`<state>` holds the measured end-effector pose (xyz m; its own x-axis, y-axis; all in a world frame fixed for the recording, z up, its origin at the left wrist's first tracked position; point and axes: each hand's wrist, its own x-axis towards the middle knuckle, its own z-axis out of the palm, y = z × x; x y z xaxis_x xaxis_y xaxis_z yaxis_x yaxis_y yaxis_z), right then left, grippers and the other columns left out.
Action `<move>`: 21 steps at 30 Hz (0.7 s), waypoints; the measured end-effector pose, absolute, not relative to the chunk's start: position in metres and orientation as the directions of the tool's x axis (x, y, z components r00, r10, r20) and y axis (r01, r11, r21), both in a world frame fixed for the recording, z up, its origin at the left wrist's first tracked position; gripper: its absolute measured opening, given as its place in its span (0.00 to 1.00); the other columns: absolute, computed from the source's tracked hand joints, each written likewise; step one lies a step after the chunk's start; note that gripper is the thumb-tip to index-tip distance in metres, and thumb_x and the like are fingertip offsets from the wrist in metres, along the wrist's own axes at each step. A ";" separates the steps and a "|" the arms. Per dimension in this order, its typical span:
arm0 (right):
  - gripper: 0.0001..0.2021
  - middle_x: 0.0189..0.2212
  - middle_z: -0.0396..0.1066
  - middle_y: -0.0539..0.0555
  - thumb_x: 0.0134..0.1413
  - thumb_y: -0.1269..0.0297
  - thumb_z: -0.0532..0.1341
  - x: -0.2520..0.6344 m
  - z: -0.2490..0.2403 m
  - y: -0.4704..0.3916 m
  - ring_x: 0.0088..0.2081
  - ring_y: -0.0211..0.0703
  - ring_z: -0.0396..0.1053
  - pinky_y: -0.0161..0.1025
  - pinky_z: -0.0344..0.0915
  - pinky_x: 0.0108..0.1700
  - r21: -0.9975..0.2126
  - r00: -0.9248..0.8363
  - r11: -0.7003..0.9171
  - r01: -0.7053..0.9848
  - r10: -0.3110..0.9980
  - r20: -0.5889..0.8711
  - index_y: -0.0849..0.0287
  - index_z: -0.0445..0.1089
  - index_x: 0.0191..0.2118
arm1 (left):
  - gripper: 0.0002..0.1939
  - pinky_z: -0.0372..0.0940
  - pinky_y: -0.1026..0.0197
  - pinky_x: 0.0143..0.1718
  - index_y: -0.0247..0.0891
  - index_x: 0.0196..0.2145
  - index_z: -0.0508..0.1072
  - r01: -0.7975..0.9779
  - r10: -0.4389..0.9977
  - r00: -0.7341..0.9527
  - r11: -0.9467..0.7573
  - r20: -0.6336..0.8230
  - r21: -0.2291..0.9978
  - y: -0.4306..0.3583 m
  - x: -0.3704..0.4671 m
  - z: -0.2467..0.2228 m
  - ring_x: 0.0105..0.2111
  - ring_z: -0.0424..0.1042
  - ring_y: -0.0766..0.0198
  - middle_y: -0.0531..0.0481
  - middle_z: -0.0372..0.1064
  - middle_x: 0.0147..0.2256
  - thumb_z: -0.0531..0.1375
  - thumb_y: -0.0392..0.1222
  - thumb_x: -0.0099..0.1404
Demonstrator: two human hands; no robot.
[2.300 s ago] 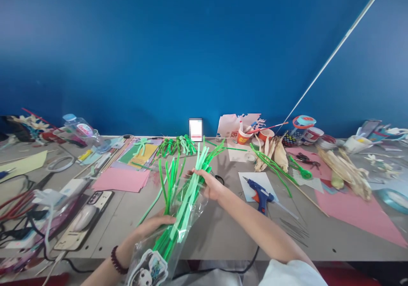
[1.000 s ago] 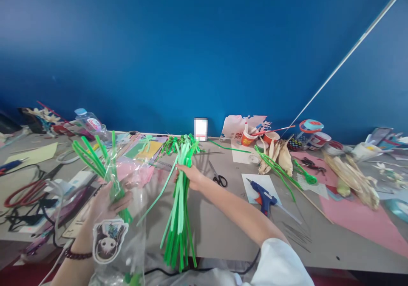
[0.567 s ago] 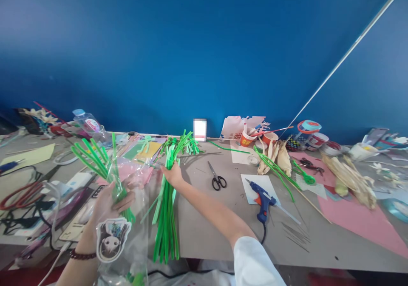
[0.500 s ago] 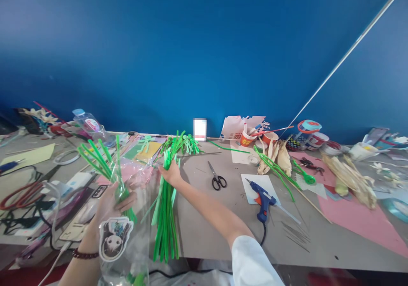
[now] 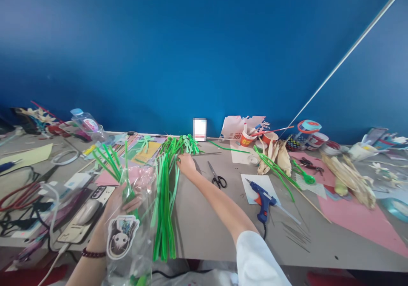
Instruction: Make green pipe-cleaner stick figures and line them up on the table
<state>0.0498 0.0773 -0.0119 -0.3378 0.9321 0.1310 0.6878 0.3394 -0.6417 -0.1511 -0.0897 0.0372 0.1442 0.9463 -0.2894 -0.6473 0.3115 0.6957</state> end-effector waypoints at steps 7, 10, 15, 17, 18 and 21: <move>0.10 0.40 0.69 0.60 0.53 0.73 0.54 0.043 -0.008 0.075 0.46 0.49 0.63 0.39 0.59 0.44 -0.594 -0.322 0.361 0.719 0.930 0.176 0.60 0.73 0.35 | 0.12 0.49 0.72 0.11 0.35 0.31 0.66 -0.644 0.949 0.174 0.312 -0.263 0.699 -0.092 -0.140 0.039 0.12 0.47 0.80 0.57 0.62 0.23 0.62 0.46 0.57; 0.11 0.40 0.70 0.59 0.55 0.71 0.53 0.051 0.010 0.071 0.46 0.48 0.62 0.41 0.58 0.46 -0.606 -0.273 0.355 0.712 0.935 0.227 0.59 0.72 0.38 | 0.14 0.45 0.72 0.11 0.35 0.35 0.69 -0.610 0.945 0.226 0.327 -0.237 0.722 -0.092 -0.137 0.036 0.12 0.43 0.80 0.56 0.62 0.24 0.63 0.47 0.56; 0.09 0.36 0.72 0.54 0.54 0.63 0.56 0.070 0.062 0.061 0.33 0.40 0.66 0.36 0.62 0.38 -0.873 -0.202 0.370 0.319 0.926 0.318 0.57 0.71 0.38 | 0.15 0.44 0.69 0.13 0.37 0.43 0.71 -0.483 0.925 0.283 0.366 -0.254 0.796 -0.095 -0.131 0.038 0.13 0.44 0.77 0.53 0.65 0.24 0.60 0.45 0.59; 0.09 0.33 0.73 0.52 0.49 0.60 0.61 0.077 0.086 0.056 0.31 0.37 0.66 0.33 0.61 0.33 -0.932 -0.335 0.344 0.113 0.897 0.290 0.58 0.72 0.36 | 0.16 0.45 0.68 0.14 0.37 0.45 0.71 -0.436 0.910 0.321 0.389 -0.264 0.812 -0.098 -0.127 0.042 0.14 0.47 0.76 0.51 0.66 0.24 0.60 0.43 0.59; 0.10 0.33 0.73 0.52 0.47 0.59 0.63 0.081 0.097 0.054 0.30 0.36 0.66 0.32 0.61 0.32 -0.951 -0.441 0.302 0.065 0.864 0.244 0.58 0.73 0.35 | 0.17 0.45 0.68 0.14 0.38 0.46 0.71 -0.421 0.902 0.340 0.399 -0.266 0.814 -0.099 -0.125 0.044 0.14 0.48 0.75 0.50 0.67 0.25 0.61 0.42 0.59; 0.11 0.27 0.73 0.51 0.45 0.59 0.64 0.093 0.125 0.046 0.24 0.32 0.61 0.29 0.55 0.25 -0.973 -0.729 0.201 0.118 0.683 0.052 0.60 0.75 0.34 | 0.21 0.45 0.66 0.15 0.38 0.48 0.70 -0.417 0.880 0.390 0.431 -0.271 0.800 -0.101 -0.119 0.051 0.15 0.52 0.74 0.47 0.70 0.29 0.63 0.39 0.56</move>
